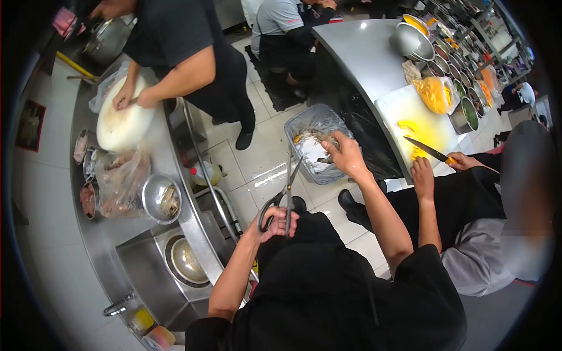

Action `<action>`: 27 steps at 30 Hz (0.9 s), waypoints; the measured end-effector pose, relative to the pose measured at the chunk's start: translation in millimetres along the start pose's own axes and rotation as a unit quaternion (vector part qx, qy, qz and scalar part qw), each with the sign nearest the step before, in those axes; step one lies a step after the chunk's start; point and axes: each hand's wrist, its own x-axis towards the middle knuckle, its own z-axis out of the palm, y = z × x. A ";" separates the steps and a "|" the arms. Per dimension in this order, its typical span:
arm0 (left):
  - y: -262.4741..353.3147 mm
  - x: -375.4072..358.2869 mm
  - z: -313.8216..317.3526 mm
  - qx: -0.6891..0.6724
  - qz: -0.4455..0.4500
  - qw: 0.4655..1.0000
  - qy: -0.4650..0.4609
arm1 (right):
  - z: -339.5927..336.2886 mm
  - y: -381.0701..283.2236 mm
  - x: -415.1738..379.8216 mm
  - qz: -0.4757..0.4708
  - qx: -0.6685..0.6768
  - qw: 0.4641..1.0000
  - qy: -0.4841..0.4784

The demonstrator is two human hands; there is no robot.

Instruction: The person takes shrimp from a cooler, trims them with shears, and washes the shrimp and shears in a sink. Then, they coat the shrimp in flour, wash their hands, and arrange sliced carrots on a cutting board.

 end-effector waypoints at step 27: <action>-0.1 145.2 6.0 0.138 -0.116 0.976 0.118 | 3.9 119.6 -12.5 0.031 -0.240 0.962 -0.129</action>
